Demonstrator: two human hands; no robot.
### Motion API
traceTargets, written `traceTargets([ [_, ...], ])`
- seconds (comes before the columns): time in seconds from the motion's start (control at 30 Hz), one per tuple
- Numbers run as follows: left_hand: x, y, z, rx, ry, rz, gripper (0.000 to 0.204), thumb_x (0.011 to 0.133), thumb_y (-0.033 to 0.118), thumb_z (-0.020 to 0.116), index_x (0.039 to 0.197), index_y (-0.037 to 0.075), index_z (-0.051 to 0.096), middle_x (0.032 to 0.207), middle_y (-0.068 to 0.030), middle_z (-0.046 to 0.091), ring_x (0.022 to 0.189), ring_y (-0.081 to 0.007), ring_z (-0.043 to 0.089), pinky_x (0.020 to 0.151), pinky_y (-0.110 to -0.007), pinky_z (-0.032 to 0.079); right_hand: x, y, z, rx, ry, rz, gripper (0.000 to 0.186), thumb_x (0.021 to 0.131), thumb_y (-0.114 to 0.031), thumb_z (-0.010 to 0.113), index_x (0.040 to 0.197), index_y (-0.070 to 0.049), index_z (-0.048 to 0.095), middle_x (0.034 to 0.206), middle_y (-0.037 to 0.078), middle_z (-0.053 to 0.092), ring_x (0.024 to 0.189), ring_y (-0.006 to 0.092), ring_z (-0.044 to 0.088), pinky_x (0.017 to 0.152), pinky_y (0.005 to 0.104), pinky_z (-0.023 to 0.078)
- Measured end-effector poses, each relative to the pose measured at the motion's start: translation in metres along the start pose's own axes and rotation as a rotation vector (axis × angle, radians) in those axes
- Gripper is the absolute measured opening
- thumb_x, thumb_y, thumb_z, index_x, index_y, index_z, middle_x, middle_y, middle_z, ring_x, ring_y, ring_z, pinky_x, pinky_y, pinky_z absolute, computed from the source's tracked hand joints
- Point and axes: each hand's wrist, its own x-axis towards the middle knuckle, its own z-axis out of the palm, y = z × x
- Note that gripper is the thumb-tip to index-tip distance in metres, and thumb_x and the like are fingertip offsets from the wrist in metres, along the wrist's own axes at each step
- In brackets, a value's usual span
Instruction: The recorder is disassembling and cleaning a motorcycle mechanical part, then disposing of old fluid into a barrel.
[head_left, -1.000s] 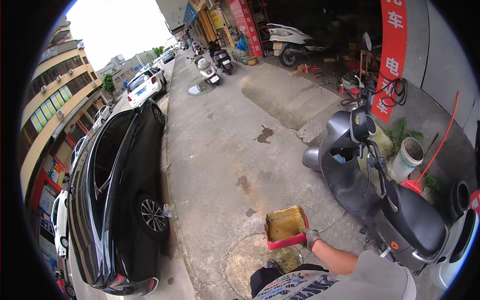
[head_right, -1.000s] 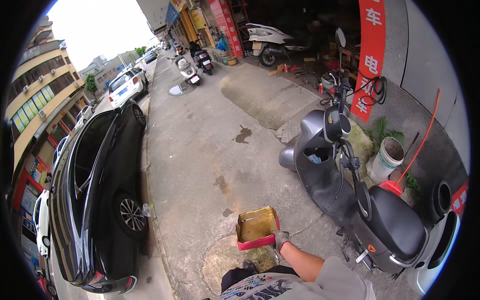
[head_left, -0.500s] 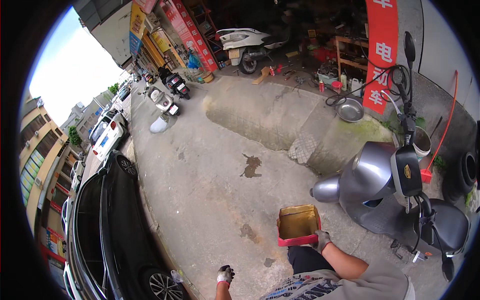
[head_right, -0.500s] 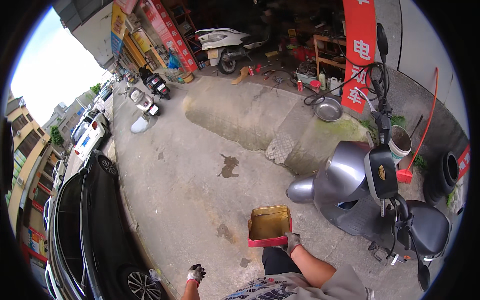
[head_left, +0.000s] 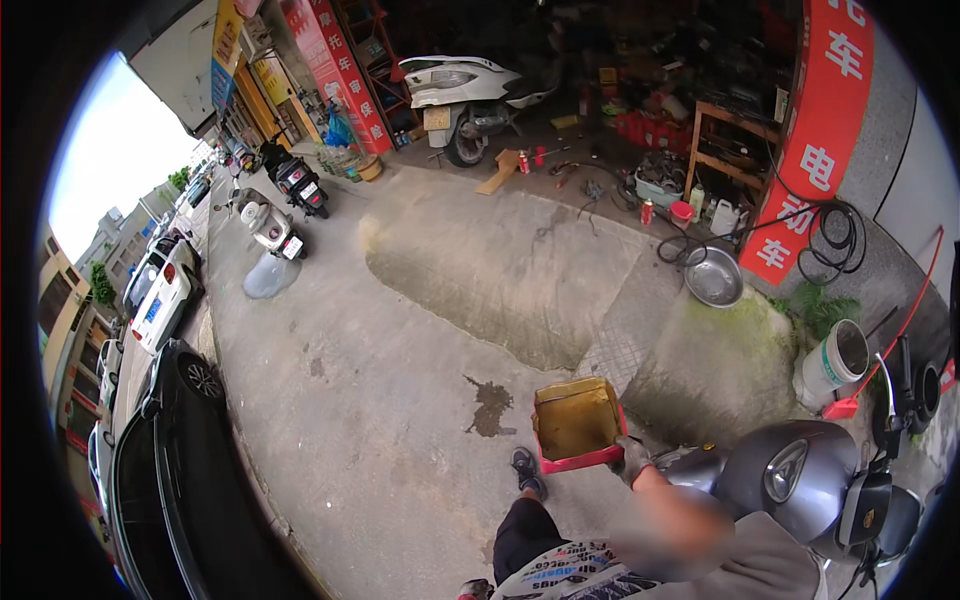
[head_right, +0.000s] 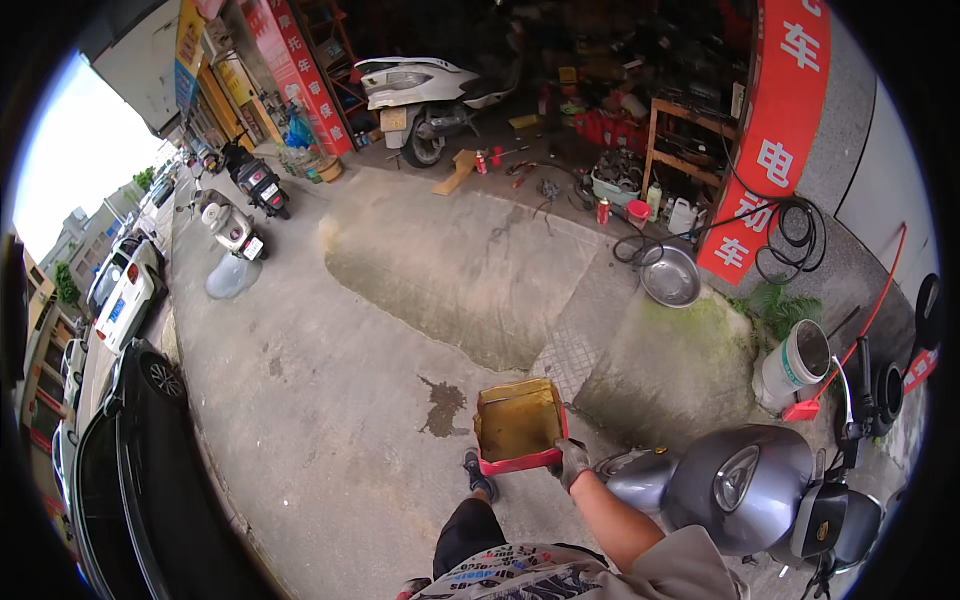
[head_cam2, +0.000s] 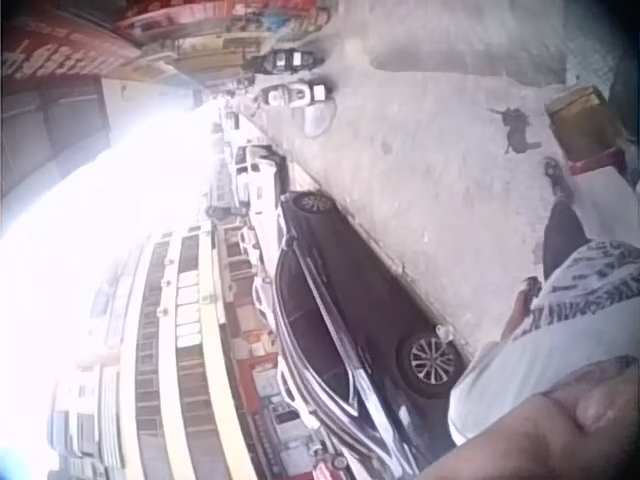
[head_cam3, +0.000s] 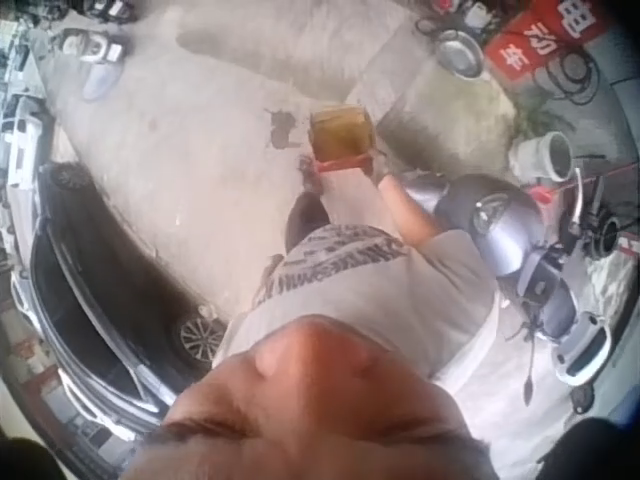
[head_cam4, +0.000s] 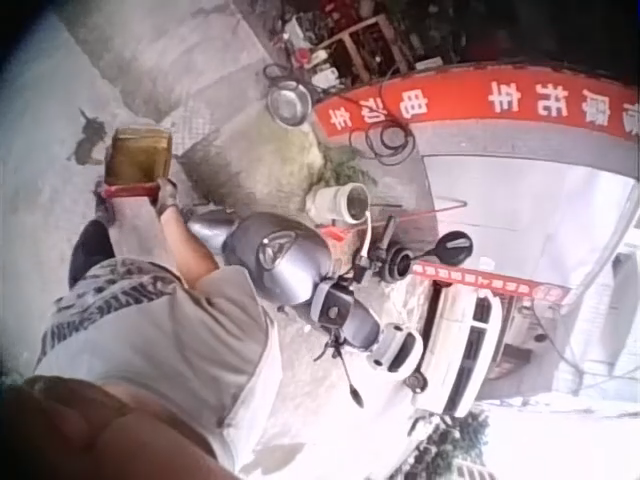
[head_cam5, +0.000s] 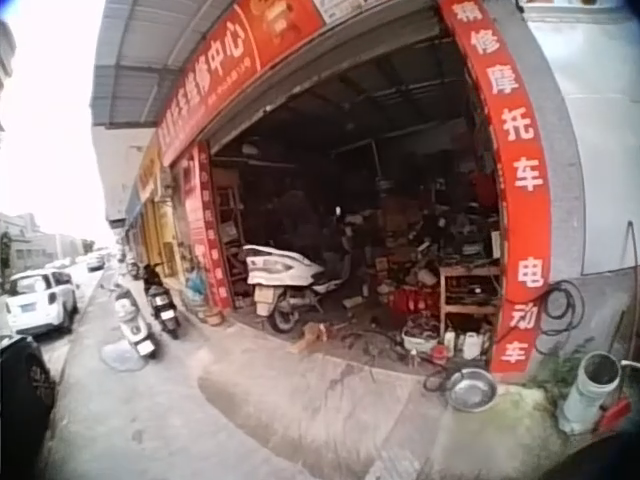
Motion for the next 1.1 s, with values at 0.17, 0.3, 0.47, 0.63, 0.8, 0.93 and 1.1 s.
traceTargets([
  [0.17,0.110,0.252,-0.040,0.062,0.016,-0.141,0.020,0.088,0.016,0.048,0.081,0.002,0.059,0.069,-0.0138,0.062,0.052,-0.0242,0.056,0.046,-0.037,0.046,0.103,-0.048,0.043,0.279,0.235,0.049,0.017,0.090,-0.017,0.054,0.105,-0.009,0.052,0.073,0.007,0.061,0.058,0.0235,0.062,0.047,0.0366,0.053],
  [0.3,0.186,0.485,-0.041,0.284,0.031,0.016,0.020,0.085,0.013,0.045,0.074,0.002,0.058,0.062,-0.0120,0.058,0.046,-0.0234,0.051,0.043,-0.037,0.041,0.143,-0.106,0.076,0.270,0.573,-0.124,0.024,0.082,-0.012,0.061,0.103,-0.020,0.055,0.086,0.005,0.061,0.064,0.0195,0.061,0.044,0.0343,0.049],
  [0.47,0.274,0.744,-0.005,0.316,-0.005,0.252,0.020,0.089,0.022,0.053,0.105,0.012,0.060,0.076,-0.0058,0.062,0.049,-0.0153,0.052,0.039,-0.031,0.039,0.202,-0.173,0.133,0.586,0.456,-0.238,0.016,0.085,-0.012,0.054,0.100,-0.009,0.059,0.088,0.008,0.062,0.072,0.0246,0.060,0.060,0.0375,0.053],
  [0.63,0.336,0.899,0.068,0.373,-0.058,0.302,0.030,0.091,0.023,0.053,0.118,0.011,0.057,0.088,-0.0059,0.065,0.061,-0.0149,0.058,0.042,-0.029,0.041,0.357,-0.200,0.149,0.237,0.446,-0.523,0.013,0.085,-0.013,0.055,0.097,-0.008,0.058,0.088,0.013,0.060,0.075,0.0277,0.061,0.066,0.0399,0.055],
  [0.8,0.338,0.985,0.108,0.690,-0.174,0.012,0.021,0.088,0.022,0.055,0.100,0.008,0.064,0.081,-0.0075,0.066,0.057,-0.0161,0.058,0.043,-0.030,0.042,0.472,-0.262,0.193,0.780,0.543,-0.129,0.007,0.082,-0.013,0.061,0.088,-0.008,0.062,0.081,0.011,0.061,0.072,0.0274,0.062,0.067,0.0391,0.056],
  [0.93,0.341,1.066,0.076,0.606,-0.007,-0.008,0.009,0.082,0.016,0.060,0.080,0.008,0.064,0.064,-0.0084,0.062,0.046,-0.0152,0.052,0.041,-0.030,0.041,0.504,-0.365,0.358,-0.719,0.397,-0.195,0.008,0.076,-0.009,0.069,0.083,-0.006,0.067,0.082,0.008,0.065,0.074,0.0247,0.064,0.070,0.0365,0.056],
  [1.1,0.376,1.205,0.155,0.566,-0.042,-0.019,0.011,0.081,0.014,0.061,0.071,0.009,0.063,0.060,-0.0074,0.058,0.045,-0.0146,0.049,0.040,-0.031,0.038,0.588,-0.446,0.373,0.505,0.509,0.012,0.017,0.086,-0.017,0.053,0.098,-0.009,0.063,0.096,0.012,0.064,0.088,0.0261,0.063,0.075,0.0423,0.057],
])
